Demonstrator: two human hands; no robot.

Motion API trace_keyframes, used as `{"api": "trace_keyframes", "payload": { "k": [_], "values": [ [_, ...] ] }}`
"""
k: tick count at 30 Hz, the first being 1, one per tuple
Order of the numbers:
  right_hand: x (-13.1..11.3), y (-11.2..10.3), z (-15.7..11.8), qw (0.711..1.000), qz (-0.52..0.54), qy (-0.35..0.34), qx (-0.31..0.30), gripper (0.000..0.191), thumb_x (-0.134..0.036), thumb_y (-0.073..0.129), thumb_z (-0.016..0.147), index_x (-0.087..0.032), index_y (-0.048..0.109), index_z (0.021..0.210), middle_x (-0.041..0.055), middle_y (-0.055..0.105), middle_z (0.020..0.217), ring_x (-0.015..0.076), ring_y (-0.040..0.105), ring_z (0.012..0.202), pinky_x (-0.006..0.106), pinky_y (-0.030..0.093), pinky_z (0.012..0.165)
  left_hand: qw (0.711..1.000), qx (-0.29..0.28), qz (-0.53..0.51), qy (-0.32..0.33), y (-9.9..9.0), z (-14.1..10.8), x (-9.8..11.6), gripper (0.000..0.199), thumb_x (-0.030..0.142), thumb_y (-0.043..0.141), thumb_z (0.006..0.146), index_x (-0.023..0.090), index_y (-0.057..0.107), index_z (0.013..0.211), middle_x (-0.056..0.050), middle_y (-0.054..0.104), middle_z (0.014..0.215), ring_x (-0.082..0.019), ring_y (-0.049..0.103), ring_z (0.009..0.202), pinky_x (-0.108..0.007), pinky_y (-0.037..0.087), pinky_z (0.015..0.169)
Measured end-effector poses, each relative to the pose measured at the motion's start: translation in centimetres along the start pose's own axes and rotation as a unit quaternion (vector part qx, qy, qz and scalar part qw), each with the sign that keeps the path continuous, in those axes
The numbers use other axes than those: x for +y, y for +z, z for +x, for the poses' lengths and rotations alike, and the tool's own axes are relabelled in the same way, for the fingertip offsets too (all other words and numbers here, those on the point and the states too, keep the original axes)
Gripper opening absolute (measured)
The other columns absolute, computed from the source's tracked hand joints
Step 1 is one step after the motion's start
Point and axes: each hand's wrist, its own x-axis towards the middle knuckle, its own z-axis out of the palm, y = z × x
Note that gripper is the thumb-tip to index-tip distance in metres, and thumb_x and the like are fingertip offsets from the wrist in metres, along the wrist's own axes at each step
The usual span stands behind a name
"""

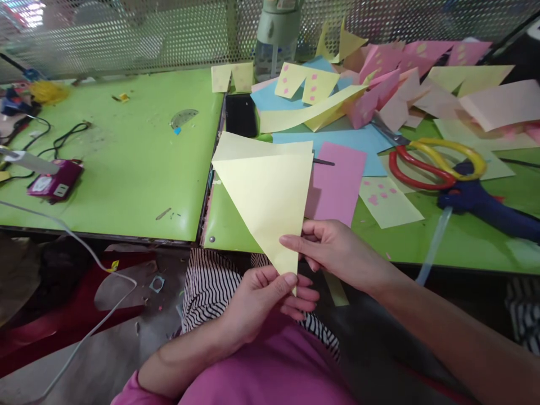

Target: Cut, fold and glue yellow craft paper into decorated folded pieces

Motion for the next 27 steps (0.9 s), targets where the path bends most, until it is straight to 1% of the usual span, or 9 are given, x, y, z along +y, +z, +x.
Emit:
{"api": "trace_keyframes", "payload": {
  "k": [2,4,8,11,17,22,25,27],
  "values": [
    [-0.1,0.0,0.0,1.0,0.002,0.002,0.007,0.039,-0.059,0.069,0.077,-0.019,0.069,0.076,-0.0062,0.049,0.044,0.0082,0.043,0.042,0.023,0.03,0.043,1.0,-0.017,0.003,-0.009,0.0,-0.3,-0.1,0.047,0.053,0.084,0.067,0.01,0.076,0.085,-0.012,0.077,0.079,-0.017,0.072,0.066,-0.023,0.055,0.059],
    [-0.2,0.0,0.1,1.0,0.004,0.002,0.01,0.038,-0.058,0.07,0.076,-0.02,0.07,0.077,-0.0065,0.048,0.042,0.0078,0.041,0.041,0.024,0.027,0.042,1.0,-0.02,0.008,-0.011,-0.1,-0.4,-0.2,0.049,0.055,0.083,0.067,0.01,0.076,0.084,-0.013,0.077,0.079,-0.018,0.073,0.067,-0.024,0.055,0.059],
    [-0.1,0.0,0.2,1.0,0.002,0.005,0.006,0.035,-0.056,0.069,0.078,-0.02,0.07,0.076,-0.0063,0.048,0.041,0.007,0.037,0.038,0.024,0.023,0.04,1.0,-0.001,0.024,-0.014,-0.2,-0.4,-0.3,0.048,0.055,0.083,0.066,0.01,0.075,0.08,-0.013,0.077,0.078,-0.018,0.072,0.066,-0.025,0.055,0.06],
    [0.0,0.0,0.2,1.0,0.003,0.008,0.004,0.036,-0.056,0.067,0.079,-0.021,0.069,0.075,-0.0063,0.048,0.04,0.0061,0.033,0.035,0.025,0.021,0.039,0.999,0.004,0.032,-0.016,-0.2,-0.3,-0.4,0.048,0.055,0.083,0.066,0.01,0.075,0.081,-0.013,0.077,0.079,-0.019,0.072,0.067,-0.027,0.055,0.06],
    [-0.1,0.0,0.1,1.0,0.013,0.013,0.005,0.036,-0.057,0.069,0.077,-0.021,0.066,0.071,-0.0064,0.049,0.039,0.0054,0.032,0.034,0.024,0.019,0.037,0.999,0.008,0.022,-0.021,-0.2,-0.3,-0.5,0.046,0.053,0.085,0.066,0.01,0.075,0.08,-0.012,0.077,0.078,-0.017,0.072,0.065,-0.025,0.055,0.059],
    [0.1,0.0,0.2,1.0,0.014,0.016,0.006,0.037,-0.057,0.07,0.076,-0.02,0.067,0.073,-0.0066,0.048,0.039,0.0057,0.032,0.034,0.024,0.02,0.037,0.999,0.011,0.02,-0.022,-0.5,-0.1,-0.9,0.046,0.052,0.085,0.065,0.009,0.074,0.079,-0.012,0.077,0.077,-0.017,0.072,0.064,-0.024,0.055,0.059],
    [0.2,-0.1,0.1,1.0,0.008,0.013,0.003,0.036,-0.056,0.068,0.078,-0.02,0.068,0.074,-0.006,0.049,0.04,0.0069,0.037,0.036,0.024,0.024,0.039,0.999,0.014,0.033,-0.021,-0.7,-0.2,-1.1,0.046,0.05,0.087,0.063,0.009,0.073,0.078,-0.014,0.077,0.077,-0.017,0.072,0.064,-0.026,0.055,0.06],
    [0.2,0.0,-0.1,1.0,0.013,0.012,-0.003,0.036,-0.056,0.069,0.078,-0.02,0.067,0.073,-0.0056,0.05,0.041,0.0076,0.041,0.039,0.023,0.026,0.04,0.999,0.007,0.037,-0.013,-0.7,-0.1,-1.1,0.05,0.049,0.09,0.059,0.009,0.074,0.082,-0.014,0.077,0.08,-0.018,0.072,0.065,-0.026,0.056,0.062]
  ]
}}
